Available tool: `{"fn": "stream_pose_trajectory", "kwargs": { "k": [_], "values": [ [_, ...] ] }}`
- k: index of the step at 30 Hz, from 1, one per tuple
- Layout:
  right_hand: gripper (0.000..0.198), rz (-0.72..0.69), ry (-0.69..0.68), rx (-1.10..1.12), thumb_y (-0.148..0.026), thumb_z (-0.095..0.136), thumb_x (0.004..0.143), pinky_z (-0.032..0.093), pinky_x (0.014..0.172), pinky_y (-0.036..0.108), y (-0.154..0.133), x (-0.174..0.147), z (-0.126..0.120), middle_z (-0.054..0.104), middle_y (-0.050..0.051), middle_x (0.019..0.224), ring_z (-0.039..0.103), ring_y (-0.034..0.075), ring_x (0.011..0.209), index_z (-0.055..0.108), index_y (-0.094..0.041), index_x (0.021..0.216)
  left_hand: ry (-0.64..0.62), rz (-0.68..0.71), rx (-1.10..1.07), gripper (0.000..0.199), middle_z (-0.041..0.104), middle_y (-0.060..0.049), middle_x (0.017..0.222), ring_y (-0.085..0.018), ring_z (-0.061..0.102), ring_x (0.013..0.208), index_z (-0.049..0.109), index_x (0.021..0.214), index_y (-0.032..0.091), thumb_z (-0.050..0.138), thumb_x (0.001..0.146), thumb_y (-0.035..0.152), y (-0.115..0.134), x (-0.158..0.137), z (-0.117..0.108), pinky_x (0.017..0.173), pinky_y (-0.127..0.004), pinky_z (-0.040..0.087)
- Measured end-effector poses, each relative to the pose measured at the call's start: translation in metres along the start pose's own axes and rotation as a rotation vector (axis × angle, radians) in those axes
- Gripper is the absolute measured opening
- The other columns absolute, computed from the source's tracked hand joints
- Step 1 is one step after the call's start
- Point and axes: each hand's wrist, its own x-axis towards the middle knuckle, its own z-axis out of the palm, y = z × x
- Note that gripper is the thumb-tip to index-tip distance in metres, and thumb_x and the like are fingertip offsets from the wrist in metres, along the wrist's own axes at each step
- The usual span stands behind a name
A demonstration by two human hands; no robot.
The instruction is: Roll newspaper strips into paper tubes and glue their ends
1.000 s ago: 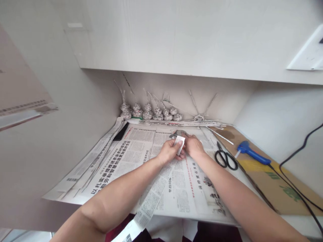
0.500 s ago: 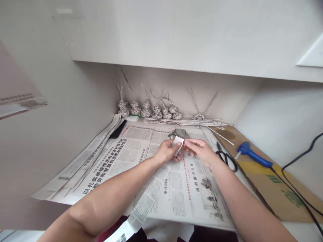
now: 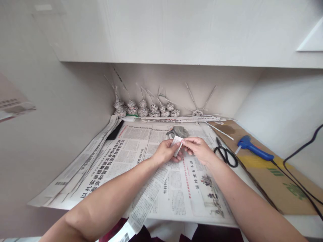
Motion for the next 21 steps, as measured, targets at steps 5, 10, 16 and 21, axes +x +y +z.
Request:
{"fn": "stream_pose_trajectory", "kwargs": {
  "k": [5,10,16,21],
  "values": [
    [0.03,0.02,0.044,0.039,-0.04,0.071,0.066,0.024,0.039,0.021,-0.0003,0.0002,0.0022,0.05,-0.002,0.053,0.039,0.006,0.045,0.069,-0.013,0.08,-0.01,-0.01,-0.015,0.034,0.06,-0.003,0.067,-0.013,0.063,0.055,0.054,0.088,0.014,0.057,0.078,0.047,0.001,-0.0015,0.0017,0.048,-0.023,0.052],
    [0.032,0.024,0.069,0.052,-0.039,0.073,0.064,0.021,0.037,0.021,0.0,0.0003,0.0032,0.051,-0.002,0.053,0.039,0.006,0.044,0.069,-0.012,0.079,0.001,-0.03,-0.01,0.029,0.06,-0.003,0.066,-0.014,0.063,0.055,0.053,0.089,0.014,0.056,0.081,0.042,0.003,-0.0025,0.0026,0.048,-0.023,0.052],
    [0.033,0.017,0.085,0.07,-0.041,0.074,0.062,0.018,0.036,0.02,0.0034,0.0015,0.0056,0.05,-0.003,0.052,0.037,0.006,0.043,0.067,-0.013,0.076,-0.011,-0.029,-0.004,0.027,0.06,-0.004,0.067,-0.014,0.063,0.055,0.053,0.088,0.014,0.054,0.082,0.04,0.0032,-0.0031,0.0028,0.047,-0.022,0.052],
    [0.032,0.012,0.081,0.085,-0.044,0.073,0.063,0.023,0.037,0.02,-0.0005,-0.0002,0.003,0.051,-0.003,0.052,0.039,0.006,0.044,0.064,-0.014,0.069,-0.028,-0.031,-0.033,0.029,0.06,-0.004,0.066,-0.014,0.063,0.054,0.054,0.088,0.013,0.057,0.08,0.041,0.0037,-0.0029,0.0022,0.047,-0.022,0.052]
  ]
}}
